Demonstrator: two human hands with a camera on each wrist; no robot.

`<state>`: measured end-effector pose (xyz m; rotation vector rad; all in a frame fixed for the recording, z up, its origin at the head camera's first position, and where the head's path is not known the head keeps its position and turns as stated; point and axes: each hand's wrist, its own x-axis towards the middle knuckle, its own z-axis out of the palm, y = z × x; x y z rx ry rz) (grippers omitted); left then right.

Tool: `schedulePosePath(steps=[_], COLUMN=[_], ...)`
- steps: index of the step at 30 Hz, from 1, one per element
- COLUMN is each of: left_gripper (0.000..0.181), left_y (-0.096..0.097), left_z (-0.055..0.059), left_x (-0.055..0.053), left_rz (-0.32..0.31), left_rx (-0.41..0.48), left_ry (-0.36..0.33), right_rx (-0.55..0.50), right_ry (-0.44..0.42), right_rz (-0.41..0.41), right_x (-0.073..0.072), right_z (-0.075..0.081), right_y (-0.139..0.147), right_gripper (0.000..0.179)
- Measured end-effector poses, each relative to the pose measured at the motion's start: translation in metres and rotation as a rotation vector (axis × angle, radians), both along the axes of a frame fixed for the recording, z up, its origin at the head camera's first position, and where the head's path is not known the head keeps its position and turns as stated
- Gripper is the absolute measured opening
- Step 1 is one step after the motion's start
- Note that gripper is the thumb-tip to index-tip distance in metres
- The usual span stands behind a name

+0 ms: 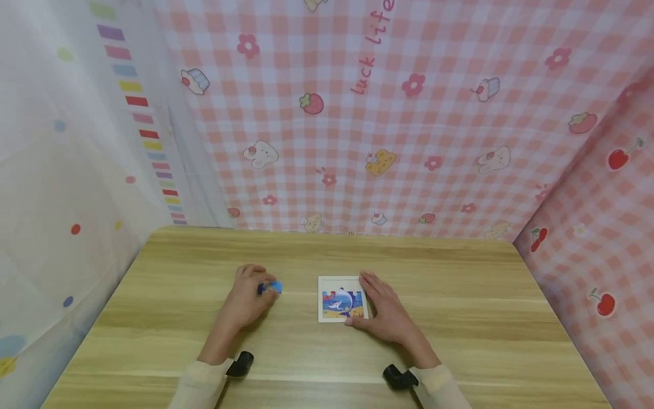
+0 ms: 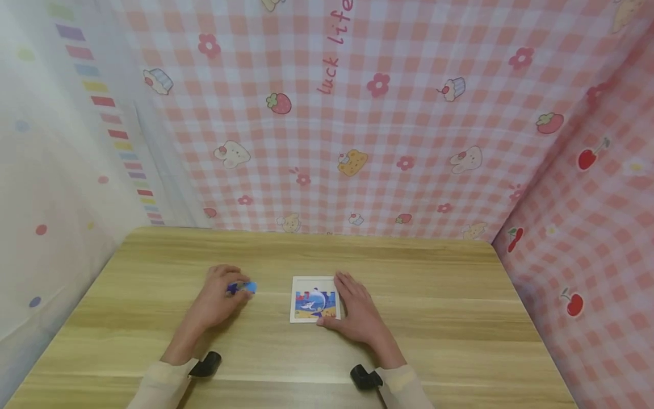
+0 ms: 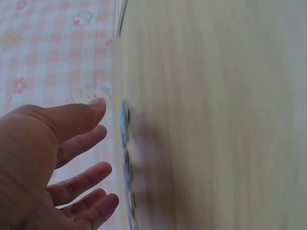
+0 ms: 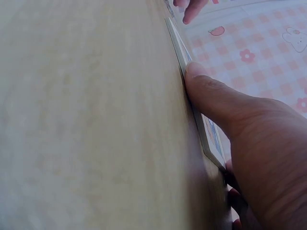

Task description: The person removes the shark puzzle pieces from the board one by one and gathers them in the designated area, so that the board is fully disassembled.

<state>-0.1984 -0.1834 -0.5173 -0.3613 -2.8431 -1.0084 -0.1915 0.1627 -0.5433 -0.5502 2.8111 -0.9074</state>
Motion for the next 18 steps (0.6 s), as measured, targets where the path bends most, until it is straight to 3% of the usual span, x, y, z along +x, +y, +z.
schedulePosePath(steps=[7, 18], left_gripper=[0.025, 0.023], left_y=[0.021, 0.056], left_z=[0.001, -0.001], left_x=[0.002, 0.007], left_rz=[-0.005, -0.002], left_rx=[0.073, 0.139], left_ry=[-0.026, -0.058], right_rx=[0.004, 0.001], right_ry=[0.01, 0.054], right_rz=[-0.002, 0.002], right_x=[-0.001, 0.001], right_z=[-0.002, -0.004], right_y=[0.0, 0.0], right_gripper=[0.106, 0.089])
